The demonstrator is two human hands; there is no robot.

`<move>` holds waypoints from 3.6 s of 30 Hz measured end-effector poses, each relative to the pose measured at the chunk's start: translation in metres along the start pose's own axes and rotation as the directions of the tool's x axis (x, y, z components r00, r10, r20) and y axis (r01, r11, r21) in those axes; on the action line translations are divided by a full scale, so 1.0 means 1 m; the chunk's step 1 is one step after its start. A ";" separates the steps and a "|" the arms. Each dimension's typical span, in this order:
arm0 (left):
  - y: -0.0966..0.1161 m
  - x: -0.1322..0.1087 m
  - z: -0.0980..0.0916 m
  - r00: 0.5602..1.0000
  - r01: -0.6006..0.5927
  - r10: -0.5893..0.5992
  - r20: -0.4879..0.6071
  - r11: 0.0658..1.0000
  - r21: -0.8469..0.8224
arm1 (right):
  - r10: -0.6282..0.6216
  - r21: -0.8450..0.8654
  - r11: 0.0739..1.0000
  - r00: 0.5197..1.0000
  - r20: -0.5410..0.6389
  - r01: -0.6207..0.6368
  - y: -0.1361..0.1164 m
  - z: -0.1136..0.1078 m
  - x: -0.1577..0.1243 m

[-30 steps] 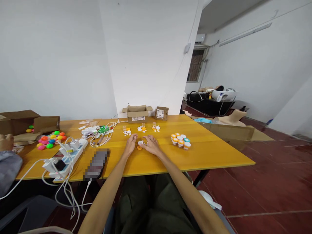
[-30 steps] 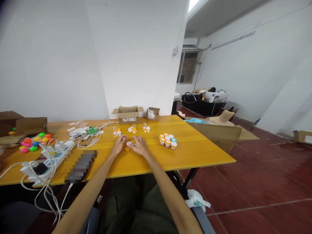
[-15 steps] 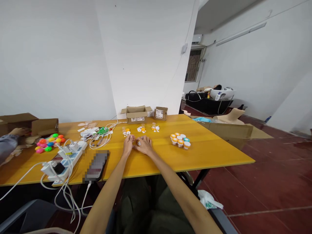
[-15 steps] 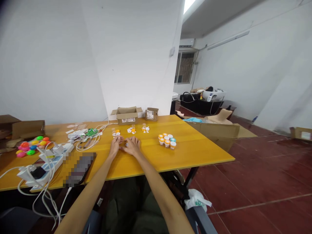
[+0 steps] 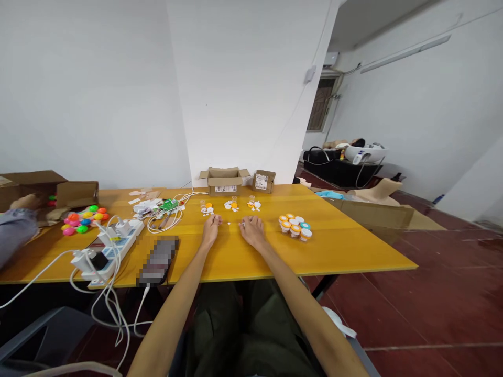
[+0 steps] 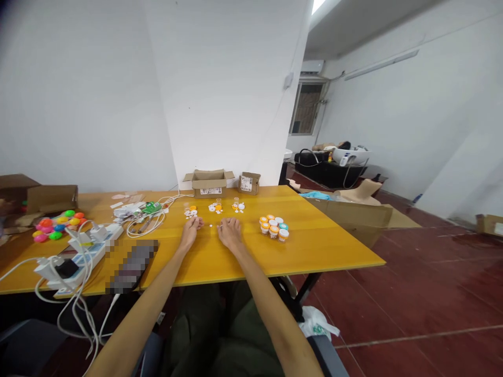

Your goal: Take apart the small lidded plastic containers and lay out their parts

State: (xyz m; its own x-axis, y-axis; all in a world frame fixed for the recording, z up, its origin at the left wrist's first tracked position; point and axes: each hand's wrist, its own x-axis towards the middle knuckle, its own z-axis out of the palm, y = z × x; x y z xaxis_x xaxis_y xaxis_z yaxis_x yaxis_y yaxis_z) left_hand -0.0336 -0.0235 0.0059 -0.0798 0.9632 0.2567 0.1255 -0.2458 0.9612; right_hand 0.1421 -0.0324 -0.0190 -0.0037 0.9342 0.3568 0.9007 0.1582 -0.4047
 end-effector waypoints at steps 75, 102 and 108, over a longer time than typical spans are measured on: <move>0.016 -0.026 0.051 0.747 -0.656 0.504 0.433 0.452 0.604 | -0.085 0.232 0.965 0.984 -0.155 0.119 0.038 -0.019 -0.002; 0.014 -0.027 0.048 0.690 -0.716 0.428 0.584 0.282 0.639 | -0.151 0.366 0.915 0.985 -0.082 0.170 0.040 -0.017 0.000; 0.014 -0.026 0.041 0.756 -0.651 0.425 0.498 0.403 0.643 | -0.158 0.358 0.917 0.984 -0.085 0.178 0.038 -0.016 0.000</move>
State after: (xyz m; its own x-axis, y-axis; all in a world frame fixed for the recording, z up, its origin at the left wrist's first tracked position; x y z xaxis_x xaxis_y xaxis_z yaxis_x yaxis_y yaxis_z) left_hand 0.0110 -0.0471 0.0085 0.4855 0.6776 0.5523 0.7387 -0.6559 0.1553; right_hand 0.1835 -0.0317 -0.0206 -0.1095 0.8669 0.4863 0.6696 0.4259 -0.6085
